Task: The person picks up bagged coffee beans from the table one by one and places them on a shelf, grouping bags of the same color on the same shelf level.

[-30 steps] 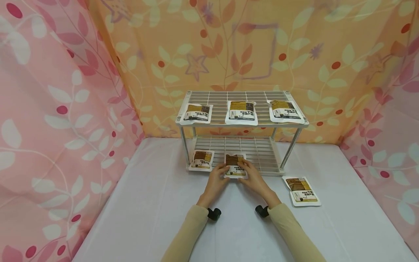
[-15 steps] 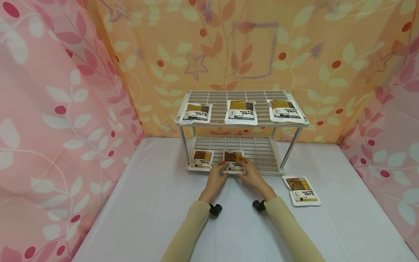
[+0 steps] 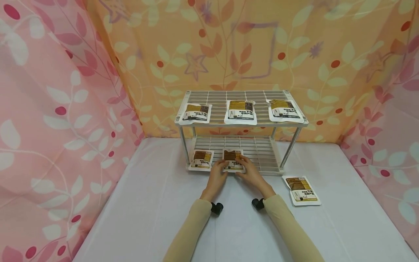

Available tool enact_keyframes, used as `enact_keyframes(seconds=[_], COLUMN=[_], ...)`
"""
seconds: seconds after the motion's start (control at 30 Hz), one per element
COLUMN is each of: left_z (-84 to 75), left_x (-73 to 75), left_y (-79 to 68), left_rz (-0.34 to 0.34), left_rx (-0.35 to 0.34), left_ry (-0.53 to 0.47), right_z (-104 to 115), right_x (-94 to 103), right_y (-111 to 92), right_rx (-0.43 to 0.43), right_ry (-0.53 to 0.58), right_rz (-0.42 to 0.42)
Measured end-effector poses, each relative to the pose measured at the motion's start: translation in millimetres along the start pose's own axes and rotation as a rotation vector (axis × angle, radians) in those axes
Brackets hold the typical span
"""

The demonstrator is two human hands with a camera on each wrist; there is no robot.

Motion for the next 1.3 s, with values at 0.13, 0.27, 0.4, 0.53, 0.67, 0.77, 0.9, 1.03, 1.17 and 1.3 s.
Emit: enact_keyframes(seconds=[0.13, 0.27, 0.4, 0.53, 0.67, 0.77, 0.9, 1.03, 1.17, 1.3], left_z=[-2.7, -7.8, -11.8, -15.9, -21.1, -26.8, -35.6, -44.5, -52.1, -61.0], left_x=[-2.5, -3.1, -1.9, -0.5, 0.6, 0.6, -2.5, -13.0, -26.4, -38.4], left_y=[-1.8, -3.0, -2.1, -0.7, 0.6, 1.8, 3.0, 2.2, -0.1, -2.3], left_rz=[0.001, -0.003, -0.013, -0.017, -0.023, -0.033, -0.038, -0.003, 0.026, 0.043], left_rx=[-0.015, -0.031, -0.04, -0.047, -0.054, -0.073, -0.106, -0.142, -0.147, -0.145], left_ry=[0.016, 0.025, 0.033, 0.049, 0.058, 0.055, 0.061, 0.093, 0.094, 0.074], right_z=[-1.9, -3.3, -5.3, -7.0, -8.0, -10.2, -14.3, -17.9, -22.9, -28.1], right_x=[0.0, 1.3, 3.2, 7.0, 12.2, 15.9, 22.4, 29.8, 35.8, 43.4], right_y=[-3.6, -6.8, -7.2, -8.5, -10.3, -11.8, -15.3, -20.8, -27.5, -37.5], right_rx=[0.023, 0.027, -0.004, -0.041, -0.051, -0.05, -0.049, -0.04, -0.01, 0.017], right_ry=[0.001, 0.01, 0.008, -0.007, -0.013, -0.016, -0.003, 0.026, 0.016, 0.018], right_rz=[-0.004, -0.002, 0.006, 0.01, 0.005, -0.003, -0.017, -0.028, -0.048, -0.069])
Point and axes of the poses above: each hand's wrist, its own y-axis towards the middle knuckle, its own x-axis out of the back of the hand, z = x × y, the point moved 7 cm from there along y, towards the middle knuckle, and after that the axes turned 13 degrees about -x, right-handed, at the moved point
